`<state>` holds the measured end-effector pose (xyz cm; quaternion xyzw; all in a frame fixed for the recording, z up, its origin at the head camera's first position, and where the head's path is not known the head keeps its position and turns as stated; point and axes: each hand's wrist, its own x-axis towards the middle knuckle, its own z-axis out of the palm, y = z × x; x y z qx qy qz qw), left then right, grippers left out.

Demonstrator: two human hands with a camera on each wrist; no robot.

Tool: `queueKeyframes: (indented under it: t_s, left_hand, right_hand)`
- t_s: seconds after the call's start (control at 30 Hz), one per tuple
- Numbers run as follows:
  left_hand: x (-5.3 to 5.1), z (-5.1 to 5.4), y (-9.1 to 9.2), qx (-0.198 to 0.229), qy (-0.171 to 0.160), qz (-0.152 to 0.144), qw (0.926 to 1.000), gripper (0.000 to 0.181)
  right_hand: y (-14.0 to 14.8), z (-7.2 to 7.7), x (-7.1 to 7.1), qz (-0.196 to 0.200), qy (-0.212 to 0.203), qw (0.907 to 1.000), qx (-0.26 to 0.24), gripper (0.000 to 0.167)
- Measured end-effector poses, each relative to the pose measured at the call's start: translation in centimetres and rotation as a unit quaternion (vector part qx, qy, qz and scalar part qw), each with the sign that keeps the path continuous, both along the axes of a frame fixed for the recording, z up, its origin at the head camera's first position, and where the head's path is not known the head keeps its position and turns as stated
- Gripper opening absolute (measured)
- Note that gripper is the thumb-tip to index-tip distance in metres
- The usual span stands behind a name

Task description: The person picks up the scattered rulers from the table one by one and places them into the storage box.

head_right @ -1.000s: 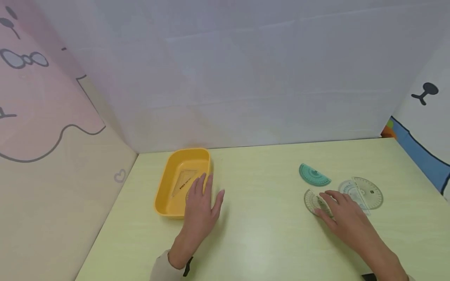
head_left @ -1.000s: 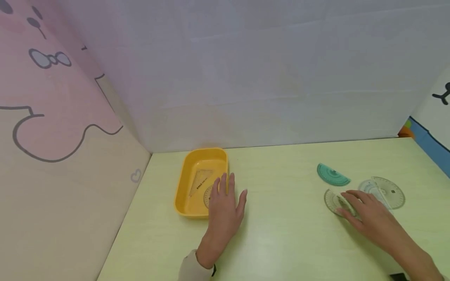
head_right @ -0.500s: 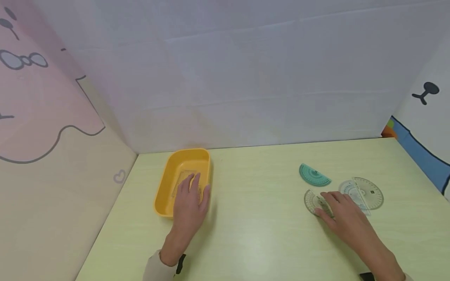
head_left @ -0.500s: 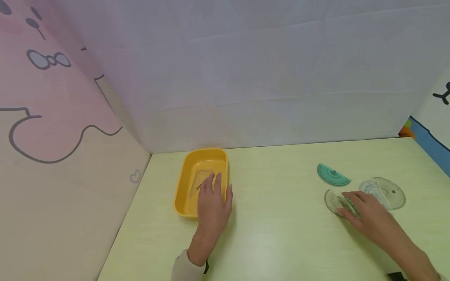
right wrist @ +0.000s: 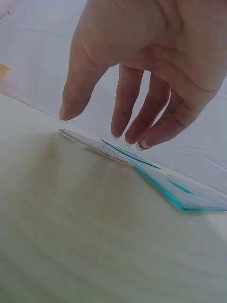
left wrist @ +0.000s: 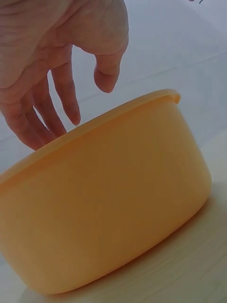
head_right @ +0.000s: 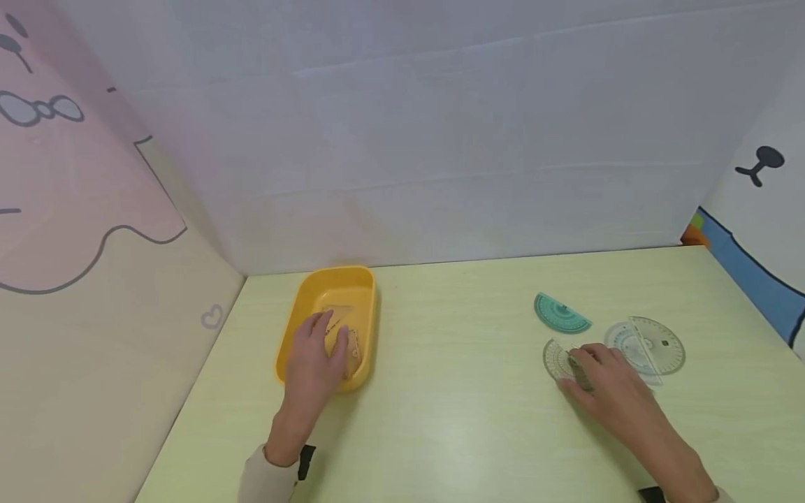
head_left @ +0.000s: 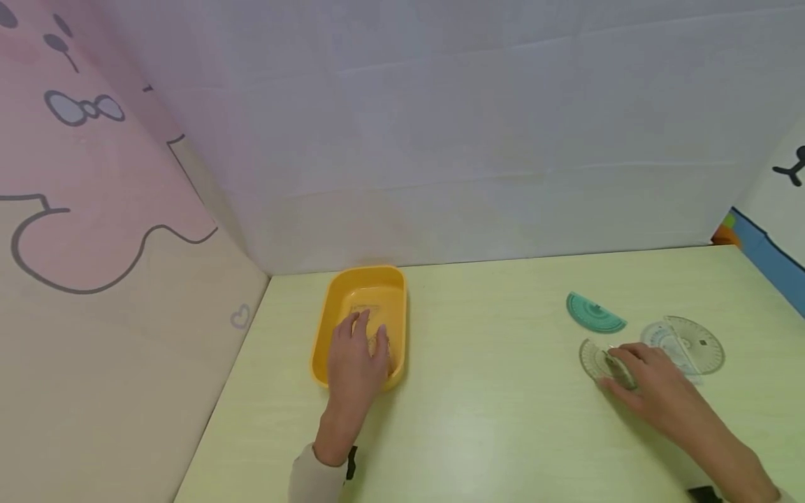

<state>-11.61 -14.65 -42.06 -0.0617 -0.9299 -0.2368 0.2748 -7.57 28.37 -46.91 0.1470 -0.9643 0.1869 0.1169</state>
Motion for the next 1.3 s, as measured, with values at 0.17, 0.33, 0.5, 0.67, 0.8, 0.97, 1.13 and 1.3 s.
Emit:
queueKeyframes:
  t_s: [0.17,0.33,0.5,0.67,0.8,0.97,1.13,1.3]
  left_hand:
    - [0.1,0.0,-1.0,0.001,-0.019,0.009,0.9998,0.038]
    - [0.0,-0.1,-1.9,-0.005,-0.026,0.024,0.9994,0.038]
    - [0.0,0.0,-2.5,-0.010,-0.047,0.044,0.9979,0.042]
    - [-0.1,0.4,-3.2,0.001,-0.083,0.063,0.9945,0.047]
    - [-0.3,0.5,-3.8,0.004,-0.095,0.072,0.9929,0.049]
    - [-0.4,0.3,-4.3,0.001,-0.107,0.089,0.9902,0.052]
    - [-0.5,0.1,-4.9,-0.011,-0.133,0.112,0.9847,0.056]
    - [-0.5,0.2,-5.2,-0.014,-0.158,0.122,0.9797,0.059]
  right_hand:
    - [-0.1,-0.2,-0.1,0.003,-0.005,0.9999,-0.009,0.048]
    - [-0.1,-0.4,-0.2,0.011,-0.015,0.9998,0.000,0.051]
    - [0.0,-0.7,-0.3,0.030,0.007,0.9995,0.002,0.052]
    - [-0.1,-0.7,-0.5,0.047,0.013,0.9987,0.008,0.053]
    - [-0.2,-0.5,-0.5,0.048,0.004,0.9987,0.014,0.054]
    - [-0.3,-0.5,-0.5,0.054,0.015,0.9983,0.016,0.056]
    - [-0.3,-0.5,-0.5,0.055,0.006,0.9984,0.014,0.056]
    - [-0.3,-0.5,-0.5,0.056,-0.002,0.9983,0.013,0.054]
